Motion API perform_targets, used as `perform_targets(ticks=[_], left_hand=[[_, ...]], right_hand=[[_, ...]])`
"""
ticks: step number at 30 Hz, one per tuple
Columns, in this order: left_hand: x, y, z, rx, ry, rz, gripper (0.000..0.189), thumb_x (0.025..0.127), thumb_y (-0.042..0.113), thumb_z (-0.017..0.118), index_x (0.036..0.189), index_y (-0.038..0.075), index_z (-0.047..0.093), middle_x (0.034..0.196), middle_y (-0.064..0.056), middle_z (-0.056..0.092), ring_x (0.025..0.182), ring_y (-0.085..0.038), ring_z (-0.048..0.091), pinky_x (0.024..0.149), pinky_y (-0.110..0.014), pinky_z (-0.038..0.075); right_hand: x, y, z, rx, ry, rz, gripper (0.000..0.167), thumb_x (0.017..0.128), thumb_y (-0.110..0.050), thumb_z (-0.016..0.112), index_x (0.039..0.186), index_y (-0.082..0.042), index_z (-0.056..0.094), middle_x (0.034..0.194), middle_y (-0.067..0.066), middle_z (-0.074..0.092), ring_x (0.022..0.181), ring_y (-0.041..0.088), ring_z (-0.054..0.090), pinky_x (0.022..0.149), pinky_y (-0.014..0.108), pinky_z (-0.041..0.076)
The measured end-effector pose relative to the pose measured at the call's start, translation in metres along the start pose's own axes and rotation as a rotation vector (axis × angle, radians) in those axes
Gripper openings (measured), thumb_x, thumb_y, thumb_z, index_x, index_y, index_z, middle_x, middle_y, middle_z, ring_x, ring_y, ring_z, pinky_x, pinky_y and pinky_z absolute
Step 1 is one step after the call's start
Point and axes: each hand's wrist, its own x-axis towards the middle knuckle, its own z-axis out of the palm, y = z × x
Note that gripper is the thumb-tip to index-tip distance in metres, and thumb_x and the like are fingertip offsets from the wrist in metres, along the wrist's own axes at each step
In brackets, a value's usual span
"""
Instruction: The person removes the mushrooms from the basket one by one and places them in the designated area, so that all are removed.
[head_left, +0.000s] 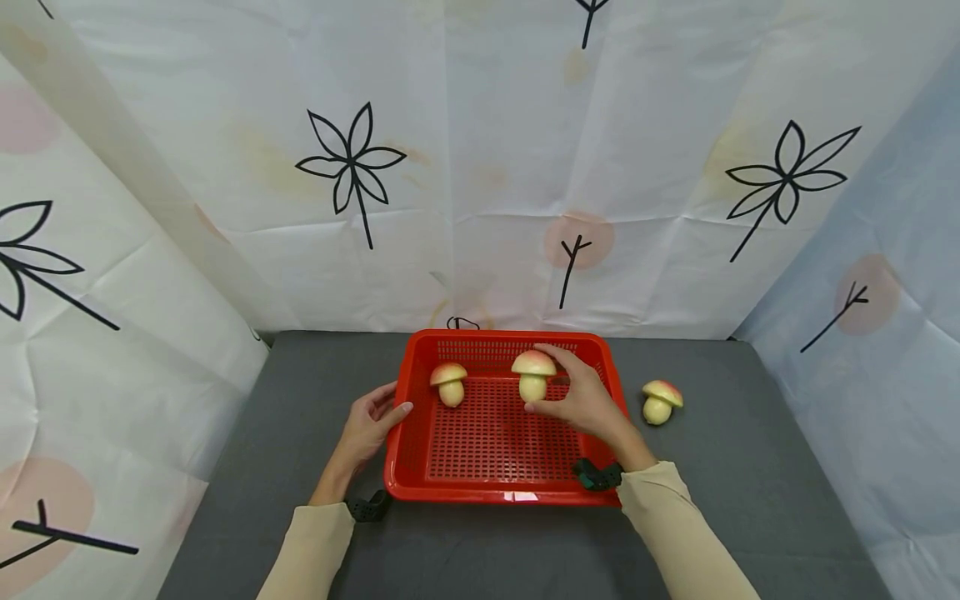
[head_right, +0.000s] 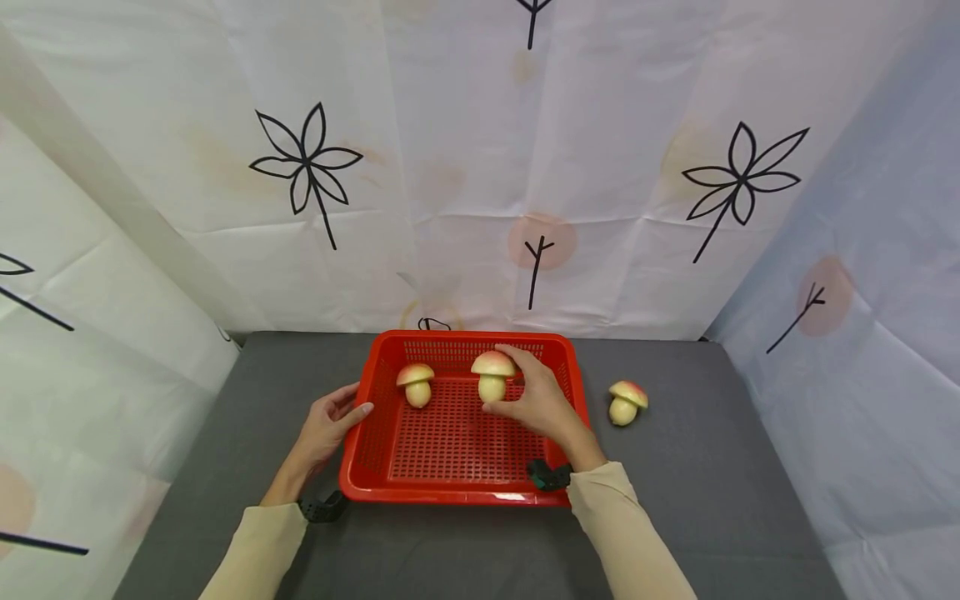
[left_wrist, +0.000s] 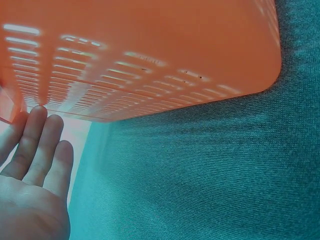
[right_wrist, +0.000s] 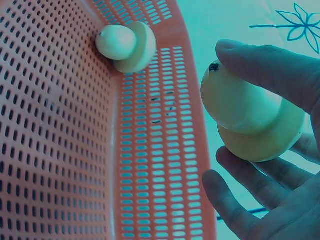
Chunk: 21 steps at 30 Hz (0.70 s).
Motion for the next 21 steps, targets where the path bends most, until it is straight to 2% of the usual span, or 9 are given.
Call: perform_targets(ticks=[6, 13, 17, 21], left_hand=[[0.0, 0.0, 0.0, 0.0, -0.007, 0.002, 0.057, 0.101, 0.007, 0.064, 0.15, -0.007, 0.039, 0.143, -0.032, 0.05, 0.128, -0.05, 0.052, 0.092, -0.049, 0.056], [0.001, 0.0, 0.0, -0.001, -0.005, 0.0, 0.056, 0.101, 0.008, 0.064, 0.15, -0.006, 0.04, 0.143, -0.031, 0.051, 0.127, -0.05, 0.052, 0.091, -0.045, 0.057], [0.001, 0.0, 0.0, -0.001, -0.012, 0.007, 0.057, 0.101, 0.008, 0.064, 0.15, -0.007, 0.039, 0.143, -0.032, 0.05, 0.127, -0.052, 0.051, 0.092, -0.048, 0.056], [0.001, 0.001, 0.0, -0.002, -0.006, -0.001, 0.057, 0.101, 0.009, 0.064, 0.15, -0.006, 0.039, 0.143, -0.031, 0.05, 0.128, -0.05, 0.052, 0.092, -0.046, 0.057]], right_hand=[[-0.007, 0.001, -0.013, -0.001, 0.036, -0.022, 0.09, 0.077, -0.018, 0.092, 0.152, -0.01, 0.044, 0.141, 0.013, 0.054, 0.119, 0.034, 0.058, 0.094, 0.054, 0.054], [-0.016, 0.005, -0.024, -0.018, 0.087, -0.043, 0.089, 0.077, -0.016, 0.091, 0.152, -0.007, 0.044, 0.138, 0.016, 0.054, 0.115, 0.038, 0.061, 0.09, 0.056, 0.055], [-0.021, 0.008, -0.033, -0.013, 0.119, -0.049, 0.089, 0.077, -0.014, 0.091, 0.152, -0.008, 0.044, 0.138, 0.017, 0.055, 0.115, 0.036, 0.06, 0.09, 0.056, 0.054], [-0.025, 0.011, -0.042, 0.003, 0.145, -0.066, 0.09, 0.076, -0.009, 0.09, 0.152, -0.005, 0.043, 0.138, 0.019, 0.056, 0.118, 0.035, 0.057, 0.094, 0.057, 0.052]])
